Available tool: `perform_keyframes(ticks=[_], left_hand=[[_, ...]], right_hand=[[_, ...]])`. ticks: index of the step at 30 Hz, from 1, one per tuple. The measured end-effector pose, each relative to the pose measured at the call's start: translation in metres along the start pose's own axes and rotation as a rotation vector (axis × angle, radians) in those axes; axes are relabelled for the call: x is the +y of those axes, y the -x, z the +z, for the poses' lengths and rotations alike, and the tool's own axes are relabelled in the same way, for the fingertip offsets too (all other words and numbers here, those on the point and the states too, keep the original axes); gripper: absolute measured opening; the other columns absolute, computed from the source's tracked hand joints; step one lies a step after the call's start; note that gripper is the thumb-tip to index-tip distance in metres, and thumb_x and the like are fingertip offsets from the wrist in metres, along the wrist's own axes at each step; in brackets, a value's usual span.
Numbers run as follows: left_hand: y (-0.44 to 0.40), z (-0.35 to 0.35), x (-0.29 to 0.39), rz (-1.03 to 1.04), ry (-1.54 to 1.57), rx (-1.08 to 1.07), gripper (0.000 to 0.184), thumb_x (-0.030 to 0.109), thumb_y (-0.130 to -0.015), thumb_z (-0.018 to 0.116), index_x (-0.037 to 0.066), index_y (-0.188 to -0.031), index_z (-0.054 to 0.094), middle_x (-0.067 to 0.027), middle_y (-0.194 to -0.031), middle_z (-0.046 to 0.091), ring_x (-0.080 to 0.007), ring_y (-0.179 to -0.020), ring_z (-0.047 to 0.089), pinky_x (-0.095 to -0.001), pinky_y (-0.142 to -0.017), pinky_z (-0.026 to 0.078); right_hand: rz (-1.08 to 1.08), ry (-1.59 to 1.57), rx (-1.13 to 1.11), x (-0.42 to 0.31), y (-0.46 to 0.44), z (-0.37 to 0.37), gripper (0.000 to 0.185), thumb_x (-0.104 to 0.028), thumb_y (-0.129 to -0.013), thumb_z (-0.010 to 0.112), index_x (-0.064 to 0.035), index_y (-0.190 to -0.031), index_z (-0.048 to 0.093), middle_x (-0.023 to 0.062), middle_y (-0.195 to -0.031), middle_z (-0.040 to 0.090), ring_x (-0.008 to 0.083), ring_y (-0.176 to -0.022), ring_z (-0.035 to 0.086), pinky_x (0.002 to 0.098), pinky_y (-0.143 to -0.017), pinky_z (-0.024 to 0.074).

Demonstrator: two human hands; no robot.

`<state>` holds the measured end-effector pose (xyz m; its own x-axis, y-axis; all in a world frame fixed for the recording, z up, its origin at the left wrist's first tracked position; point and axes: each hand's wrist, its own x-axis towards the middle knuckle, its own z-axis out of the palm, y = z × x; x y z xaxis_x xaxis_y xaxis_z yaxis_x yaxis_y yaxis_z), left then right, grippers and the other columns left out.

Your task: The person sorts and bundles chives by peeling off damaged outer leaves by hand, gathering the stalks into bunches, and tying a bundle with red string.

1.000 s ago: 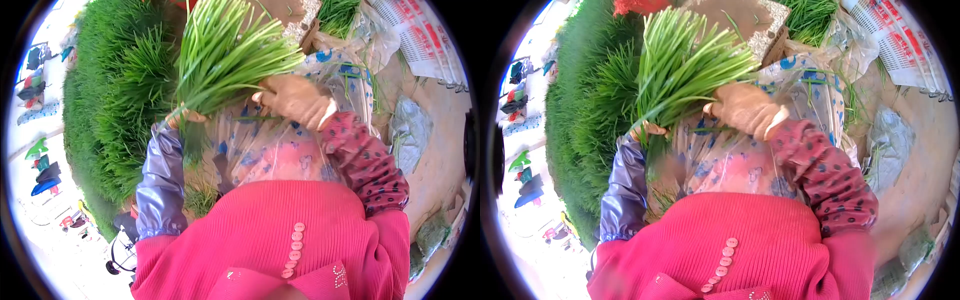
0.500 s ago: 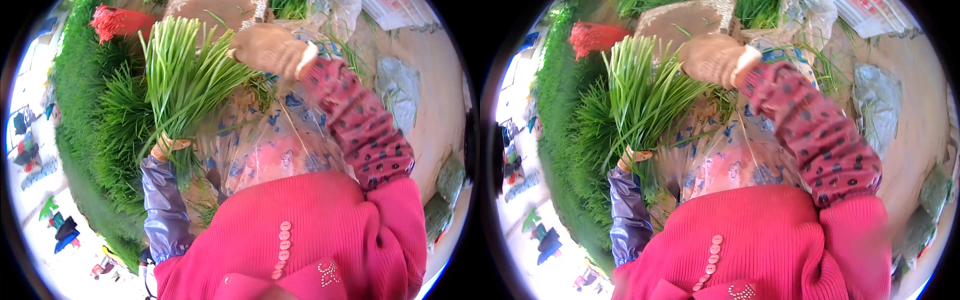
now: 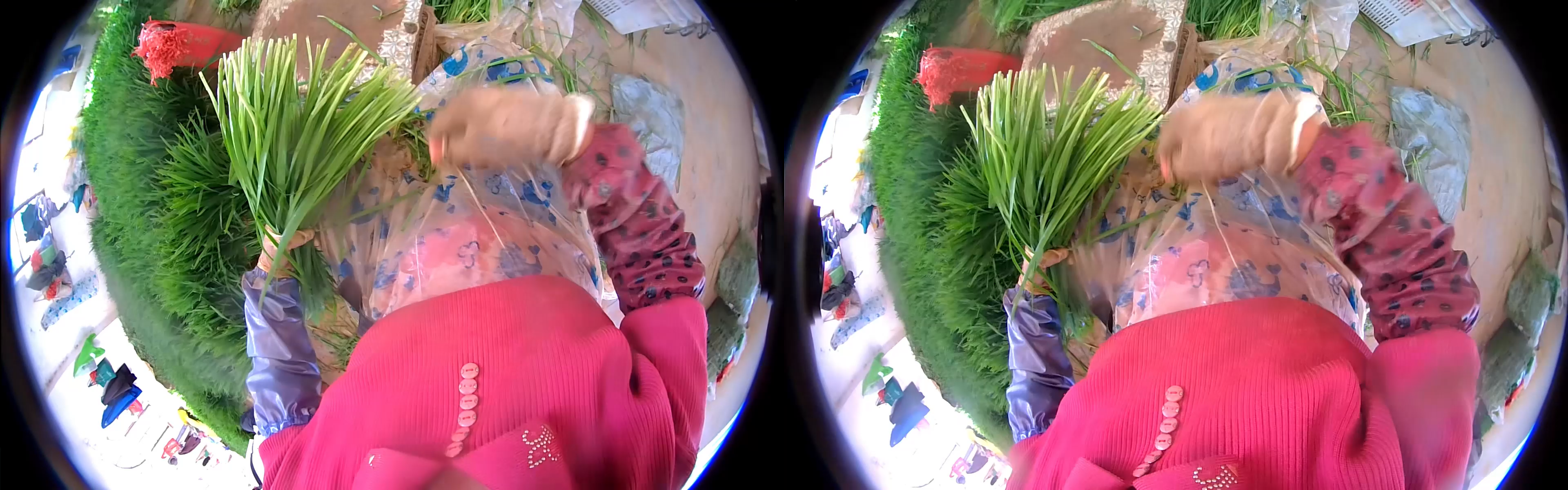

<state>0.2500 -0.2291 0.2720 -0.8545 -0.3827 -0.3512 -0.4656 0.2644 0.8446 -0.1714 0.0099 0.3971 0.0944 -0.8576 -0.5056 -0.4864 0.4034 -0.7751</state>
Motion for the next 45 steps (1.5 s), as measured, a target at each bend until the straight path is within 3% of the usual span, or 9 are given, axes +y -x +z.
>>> perform_keyframes(ticks=[4,10,12,15,21,31,37,43,45], left_hand=[[-0.005,0.005,0.009,0.035,0.023,0.041,0.040,0.011,-0.076,0.074,0.003,-0.114,0.063,-0.0104,-0.103,0.068,-0.0248,-0.090,0.066,-0.0352,-0.083,0.054],[0.001,0.047,0.051,-0.047,0.287,0.280,0.043,0.011,-0.077,0.072,0.003,-0.117,0.062,-0.0107,-0.103,0.068,-0.0254,-0.091,0.066,-0.0358,-0.083,0.054],[0.001,0.063,0.065,0.330,-0.710,0.381,0.057,0.016,-0.074,0.074,0.009,-0.127,0.057,-0.0119,-0.102,0.068,-0.0285,-0.088,0.067,-0.0373,-0.080,0.053],[0.008,0.097,0.159,-0.274,-0.495,0.601,0.061,0.016,-0.076,0.072,0.016,-0.134,0.054,-0.0131,-0.108,0.067,-0.0317,-0.093,0.065,-0.0375,-0.079,0.051],[0.010,0.120,0.172,0.096,-1.142,0.567,0.061,0.012,-0.077,0.063,0.036,-0.133,0.053,-0.0051,-0.091,0.058,-0.0214,-0.069,0.056,-0.0354,-0.065,0.047],[0.019,0.134,0.194,0.150,-1.153,0.256,0.066,0.010,-0.082,0.056,0.037,-0.140,0.041,-0.0221,-0.121,0.052,-0.0300,-0.097,0.058,-0.0431,-0.080,0.047],[0.038,0.020,0.269,0.091,-0.476,-0.429,0.061,0.023,-0.079,0.074,0.020,-0.135,0.051,-0.0304,-0.118,0.059,-0.0418,-0.113,0.058,-0.0407,-0.093,0.048],[-0.024,-0.019,0.223,0.116,0.240,0.263,0.068,0.046,-0.090,0.061,0.002,-0.139,0.043,-0.0163,-0.112,0.064,-0.0225,-0.098,0.063,-0.0359,-0.085,0.051],[-0.069,-0.001,0.185,0.004,0.296,0.137,0.070,0.044,-0.092,0.058,0.000,-0.142,0.037,-0.0157,-0.115,0.062,-0.0218,-0.102,0.062,-0.0353,-0.090,0.049]], right_hand=[[0.165,-0.412,-0.286,0.034,-0.063,0.061,0.021,-0.020,-0.089,0.052,-0.0032,-0.087,0.065,0.0066,-0.083,0.069,0.0153,-0.079,0.065,0.0368,-0.063,0.0522],[0.210,-1.944,0.120,0.058,-0.183,0.127,0.028,-0.028,-0.094,0.049,-0.0080,-0.104,0.065,0.0078,-0.104,0.068,0.0253,-0.084,0.066,0.0406,-0.072,0.0536],[0.120,-2.253,0.191,0.058,-0.193,0.130,0.032,-0.030,-0.095,0.047,-0.0083,-0.112,0.063,0.0088,-0.111,0.066,0.0274,-0.088,0.066,0.0433,-0.078,0.0540],[-0.003,-2.263,0.202,0.063,-0.179,0.123,0.033,-0.030,-0.096,0.047,-0.0079,-0.113,0.063,0.0091,-0.111,0.066,0.0271,-0.089,0.066,0.0428,-0.078,0.0540],[-0.263,-2.090,0.123,0.061,-0.134,0.095,0.034,-0.031,-0.096,0.046,-0.0071,-0.115,0.061,0.0096,-0.111,0.066,0.0266,-0.090,0.065,0.0420,-0.079,0.0539],[-0.503,-1.923,0.024,0.043,-0.109,0.062,0.037,-0.032,-0.097,0.045,-0.0056,-0.119,0.058,0.0105,-0.111,0.065,0.0258,-0.092,0.065,0.0405,-0.080,0.0539],[-0.549,-1.855,-0.002,0.032,-0.099,0.054,0.038,-0.032,-0.098,0.044,-0.0048,-0.121,0.057,0.0110,-0.110,0.065,0.0253,-0.093,0.064,0.0396,-0.081,0.0538],[-0.565,-1.796,-0.035,0.026,-0.088,0.052,0.040,-0.033,-0.099,0.044,-0.0039,-0.123,0.055,0.0115,-0.110,0.064,0.0248,-0.095,0.064,0.0388,-0.082,0.0538],[-0.577,-1.779,-0.033,0.025,-0.082,0.052,0.041,-0.033,-0.099,0.044,-0.0036,-0.124,0.055,0.0117,-0.110,0.064,0.0246,-0.095,0.064,0.0385,-0.082,0.0538]])
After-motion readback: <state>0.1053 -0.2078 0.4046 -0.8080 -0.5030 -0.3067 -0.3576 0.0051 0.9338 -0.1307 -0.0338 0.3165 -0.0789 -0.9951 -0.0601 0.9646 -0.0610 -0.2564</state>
